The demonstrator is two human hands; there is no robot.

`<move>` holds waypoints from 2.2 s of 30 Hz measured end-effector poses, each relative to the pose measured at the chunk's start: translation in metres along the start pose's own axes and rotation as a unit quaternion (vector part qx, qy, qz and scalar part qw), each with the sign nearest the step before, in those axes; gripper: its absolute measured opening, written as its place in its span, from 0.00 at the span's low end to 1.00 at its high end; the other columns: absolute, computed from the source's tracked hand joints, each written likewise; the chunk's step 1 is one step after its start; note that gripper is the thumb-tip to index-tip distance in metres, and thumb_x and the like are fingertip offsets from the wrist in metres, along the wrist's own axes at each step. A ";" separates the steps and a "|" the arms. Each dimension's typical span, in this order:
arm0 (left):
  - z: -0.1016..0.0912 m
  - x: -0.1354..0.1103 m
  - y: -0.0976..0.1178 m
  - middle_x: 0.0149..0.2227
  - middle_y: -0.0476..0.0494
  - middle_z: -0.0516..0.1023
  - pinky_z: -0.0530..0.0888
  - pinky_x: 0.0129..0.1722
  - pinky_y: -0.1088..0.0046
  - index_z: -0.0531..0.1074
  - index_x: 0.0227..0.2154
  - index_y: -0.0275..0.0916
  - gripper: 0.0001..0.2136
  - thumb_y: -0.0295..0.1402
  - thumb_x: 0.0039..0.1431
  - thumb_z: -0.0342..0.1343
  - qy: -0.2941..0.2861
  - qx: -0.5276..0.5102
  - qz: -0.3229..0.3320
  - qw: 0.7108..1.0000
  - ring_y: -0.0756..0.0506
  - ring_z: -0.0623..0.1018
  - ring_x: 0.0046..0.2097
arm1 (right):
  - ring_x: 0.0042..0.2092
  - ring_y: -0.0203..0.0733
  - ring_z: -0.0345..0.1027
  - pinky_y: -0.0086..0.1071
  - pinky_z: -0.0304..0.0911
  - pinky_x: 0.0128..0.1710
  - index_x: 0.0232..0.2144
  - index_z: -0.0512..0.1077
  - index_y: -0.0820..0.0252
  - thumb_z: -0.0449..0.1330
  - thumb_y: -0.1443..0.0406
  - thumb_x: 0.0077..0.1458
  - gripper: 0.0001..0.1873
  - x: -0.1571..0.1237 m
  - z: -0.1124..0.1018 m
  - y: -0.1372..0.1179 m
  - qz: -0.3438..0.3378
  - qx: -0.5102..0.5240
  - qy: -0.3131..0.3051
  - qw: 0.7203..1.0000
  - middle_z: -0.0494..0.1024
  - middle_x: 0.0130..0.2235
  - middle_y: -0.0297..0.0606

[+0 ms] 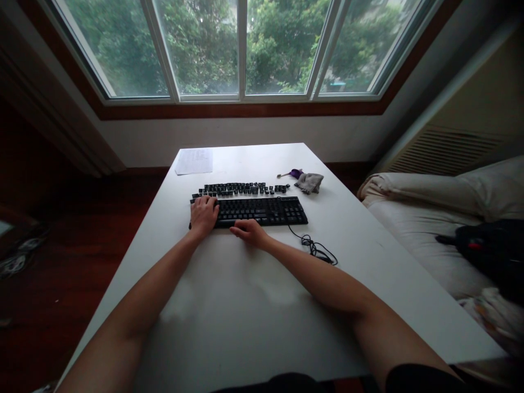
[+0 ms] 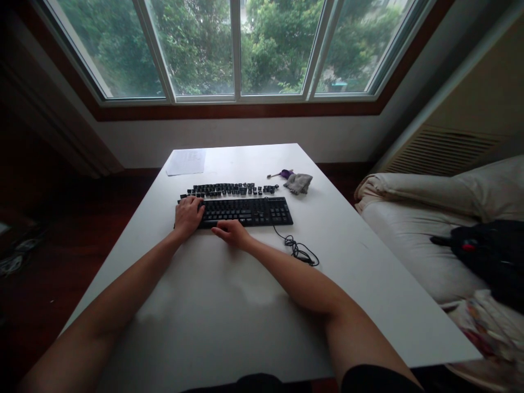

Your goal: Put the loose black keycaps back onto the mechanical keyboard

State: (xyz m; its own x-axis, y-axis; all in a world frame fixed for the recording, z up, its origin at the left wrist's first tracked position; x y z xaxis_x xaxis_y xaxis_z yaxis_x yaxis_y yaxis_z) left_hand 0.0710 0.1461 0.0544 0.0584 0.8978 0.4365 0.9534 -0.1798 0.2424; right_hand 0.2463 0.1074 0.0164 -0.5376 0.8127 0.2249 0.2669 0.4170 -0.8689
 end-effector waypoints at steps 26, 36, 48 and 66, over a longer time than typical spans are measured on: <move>-0.001 0.007 -0.010 0.54 0.36 0.73 0.65 0.56 0.51 0.73 0.54 0.46 0.16 0.34 0.65 0.52 0.003 -0.025 -0.029 0.999 0.32 0.69 0.56 | 0.27 0.33 0.55 0.28 0.49 0.29 0.24 0.68 0.60 0.57 0.45 0.60 0.26 -0.003 0.000 -0.004 0.018 0.004 -0.002 1.000 0.65 0.23 0.29; 0.005 0.048 -0.046 0.50 0.40 0.79 0.67 0.51 0.56 0.79 0.47 0.48 0.15 0.30 0.64 0.50 -0.066 0.055 0.006 0.996 0.34 0.70 0.53 | 0.27 0.33 0.52 0.28 0.46 0.28 0.23 0.66 0.60 0.58 0.46 0.60 0.25 -0.002 -0.001 -0.003 0.007 -0.001 -0.002 1.000 0.60 0.22 0.28; 0.019 0.075 -0.043 0.43 0.43 0.83 0.66 0.48 0.60 0.81 0.41 0.48 0.10 0.38 0.62 0.56 -0.120 0.083 0.067 0.987 0.36 0.74 0.48 | 0.27 0.32 0.51 0.28 0.46 0.28 0.23 0.65 0.60 0.57 0.48 0.61 0.24 -0.003 -0.003 -0.004 0.008 0.002 -0.004 1.000 0.59 0.22 0.28; 0.035 0.093 -0.044 0.45 0.45 0.84 0.66 0.51 0.62 0.82 0.40 0.50 0.12 0.39 0.59 0.54 -0.220 0.128 0.015 0.967 0.38 0.78 0.48 | 0.27 0.32 0.51 0.29 0.45 0.29 0.23 0.65 0.60 0.57 0.49 0.60 0.23 -0.003 -0.005 -0.007 -0.001 -0.005 0.001 1.000 0.58 0.22 0.27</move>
State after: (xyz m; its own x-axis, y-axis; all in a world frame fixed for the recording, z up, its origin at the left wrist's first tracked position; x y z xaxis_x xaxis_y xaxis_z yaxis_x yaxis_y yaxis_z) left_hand 0.0452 0.2517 0.0536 0.1542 0.9879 0.0156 0.9880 -0.1540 -0.0125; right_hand 0.2501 0.1041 0.0237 -0.5358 0.8131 0.2276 0.2743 0.4226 -0.8638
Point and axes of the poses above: each hand's wrist, its own x-axis towards the middle knuckle, its own z-axis out of the palm, y = z × x, the point moved 7 cm from there along x, towards the middle knuckle
